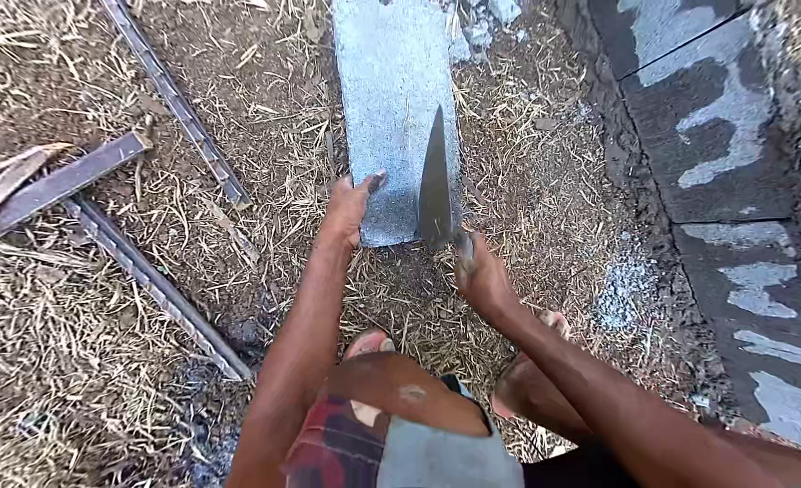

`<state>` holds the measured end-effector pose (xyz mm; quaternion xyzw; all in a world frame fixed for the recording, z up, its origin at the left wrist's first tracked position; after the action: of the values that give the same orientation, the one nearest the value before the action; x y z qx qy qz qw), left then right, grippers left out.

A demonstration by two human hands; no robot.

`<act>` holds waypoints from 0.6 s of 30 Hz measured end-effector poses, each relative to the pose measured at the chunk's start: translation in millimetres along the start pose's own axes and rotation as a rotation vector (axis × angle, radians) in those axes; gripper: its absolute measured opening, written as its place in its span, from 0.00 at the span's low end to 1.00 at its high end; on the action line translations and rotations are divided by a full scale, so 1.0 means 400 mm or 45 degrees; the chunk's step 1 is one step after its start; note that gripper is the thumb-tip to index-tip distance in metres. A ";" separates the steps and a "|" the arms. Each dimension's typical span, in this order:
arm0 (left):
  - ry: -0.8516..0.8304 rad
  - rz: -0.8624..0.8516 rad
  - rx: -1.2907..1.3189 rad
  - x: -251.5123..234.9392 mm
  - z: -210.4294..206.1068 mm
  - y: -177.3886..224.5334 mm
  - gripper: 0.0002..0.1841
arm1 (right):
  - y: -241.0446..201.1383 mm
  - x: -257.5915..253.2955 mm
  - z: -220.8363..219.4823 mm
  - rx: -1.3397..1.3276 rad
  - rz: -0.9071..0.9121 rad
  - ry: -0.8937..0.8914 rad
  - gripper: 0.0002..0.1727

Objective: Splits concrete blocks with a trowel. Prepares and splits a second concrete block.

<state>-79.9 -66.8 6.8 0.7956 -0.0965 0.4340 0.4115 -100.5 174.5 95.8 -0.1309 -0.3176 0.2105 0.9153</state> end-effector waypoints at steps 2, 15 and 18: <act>-0.001 -0.012 -0.023 -0.002 0.001 0.003 0.22 | 0.012 0.037 0.001 0.071 -0.033 -0.139 0.25; -0.053 0.044 0.015 -0.005 0.000 -0.005 0.20 | -0.062 -0.165 0.184 0.090 0.121 0.072 0.29; -0.064 0.042 0.017 0.000 -0.006 -0.003 0.19 | -0.125 -0.311 0.253 0.106 0.153 0.093 0.31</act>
<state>-80.8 -64.3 6.9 0.8073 -0.1171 0.4213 0.3964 -238.1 83.1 126.1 -0.1191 -0.2665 0.2733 0.9166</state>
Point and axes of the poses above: each hand's wrist, its own x-axis away from the middle knuckle, its own z-axis out of the back of the hand, y = z × x, the point moved 6 cm from there along -x, towards the middle knuckle, and after that the axes turned 11 degrees about z, right-handed, at the moved point
